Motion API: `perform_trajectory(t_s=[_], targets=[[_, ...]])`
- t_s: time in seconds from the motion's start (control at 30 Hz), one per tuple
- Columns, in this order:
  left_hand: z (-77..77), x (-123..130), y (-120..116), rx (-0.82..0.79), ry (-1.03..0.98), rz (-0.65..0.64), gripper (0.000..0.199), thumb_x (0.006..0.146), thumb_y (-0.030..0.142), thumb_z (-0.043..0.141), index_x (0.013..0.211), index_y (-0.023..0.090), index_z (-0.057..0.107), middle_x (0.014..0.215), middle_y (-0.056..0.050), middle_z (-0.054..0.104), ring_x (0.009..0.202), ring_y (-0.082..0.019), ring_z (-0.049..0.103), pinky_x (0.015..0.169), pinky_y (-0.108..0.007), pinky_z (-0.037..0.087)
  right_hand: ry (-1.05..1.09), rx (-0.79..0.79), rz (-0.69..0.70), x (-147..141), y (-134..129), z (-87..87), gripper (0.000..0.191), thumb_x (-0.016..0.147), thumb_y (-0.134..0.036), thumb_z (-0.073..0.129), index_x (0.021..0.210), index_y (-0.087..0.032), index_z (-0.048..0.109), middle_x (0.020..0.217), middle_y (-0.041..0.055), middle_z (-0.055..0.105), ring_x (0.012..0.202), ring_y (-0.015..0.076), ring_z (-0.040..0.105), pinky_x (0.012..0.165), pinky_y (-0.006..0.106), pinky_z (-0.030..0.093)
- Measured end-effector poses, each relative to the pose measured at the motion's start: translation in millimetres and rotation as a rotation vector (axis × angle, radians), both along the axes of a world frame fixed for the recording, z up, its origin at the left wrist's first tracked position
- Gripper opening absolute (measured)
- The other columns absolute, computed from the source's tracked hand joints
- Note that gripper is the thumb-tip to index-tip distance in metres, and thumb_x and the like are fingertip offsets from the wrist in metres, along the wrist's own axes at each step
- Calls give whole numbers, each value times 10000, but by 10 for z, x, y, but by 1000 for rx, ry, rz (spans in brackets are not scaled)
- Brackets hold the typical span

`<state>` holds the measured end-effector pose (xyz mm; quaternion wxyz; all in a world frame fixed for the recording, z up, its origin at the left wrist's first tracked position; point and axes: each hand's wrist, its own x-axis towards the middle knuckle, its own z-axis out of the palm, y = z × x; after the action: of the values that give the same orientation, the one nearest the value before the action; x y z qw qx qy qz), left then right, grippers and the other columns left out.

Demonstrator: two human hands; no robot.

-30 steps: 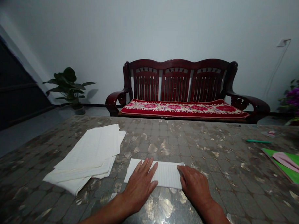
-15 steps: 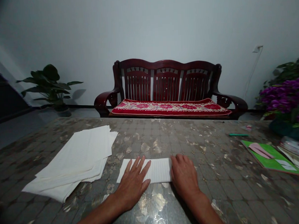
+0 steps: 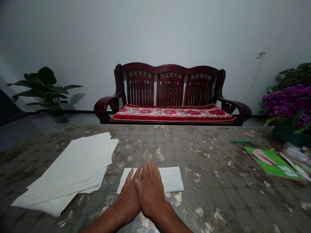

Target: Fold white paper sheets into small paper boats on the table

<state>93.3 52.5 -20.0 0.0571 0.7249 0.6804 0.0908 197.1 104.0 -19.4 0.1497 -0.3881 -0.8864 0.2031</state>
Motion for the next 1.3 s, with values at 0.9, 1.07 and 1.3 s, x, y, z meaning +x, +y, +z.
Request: perform_trajectory(t_s=[0.9, 1.07, 1.3], targets=[[22, -1026, -320, -135, 10, 56, 622, 969, 354, 455, 1550, 178, 318, 1636, -115, 214, 1519, -290, 181, 1214, -530, 199, -291, 148, 8, 1221, 728, 180, 538, 963, -290, 447, 1467, -105, 469, 1537, 175, 426, 1418, 279, 404, 1159, 463, 322], [161, -1054, -18, -89, -257, 60, 607, 935, 347, 507, 1501, 153, 403, 1580, -134, 377, 1464, -289, 336, 1199, -466, 270, -334, -4, 242, 957, 905, 620, 559, 698, -222, 763, 1248, -220, 659, 1284, 93, 641, 1169, 277, 584, 957, 350, 459], [295, -1000, 375, -60, -456, 14, 459, 895, 463, 546, 1244, 185, 652, 1294, -114, 651, 1211, -298, 549, 1080, -419, 375, -593, -84, 328, 598, 1053, 706, 605, 568, -278, 887, 1136, -236, 684, 1015, 66, 708, 913, 278, 638, 727, 306, 427]])
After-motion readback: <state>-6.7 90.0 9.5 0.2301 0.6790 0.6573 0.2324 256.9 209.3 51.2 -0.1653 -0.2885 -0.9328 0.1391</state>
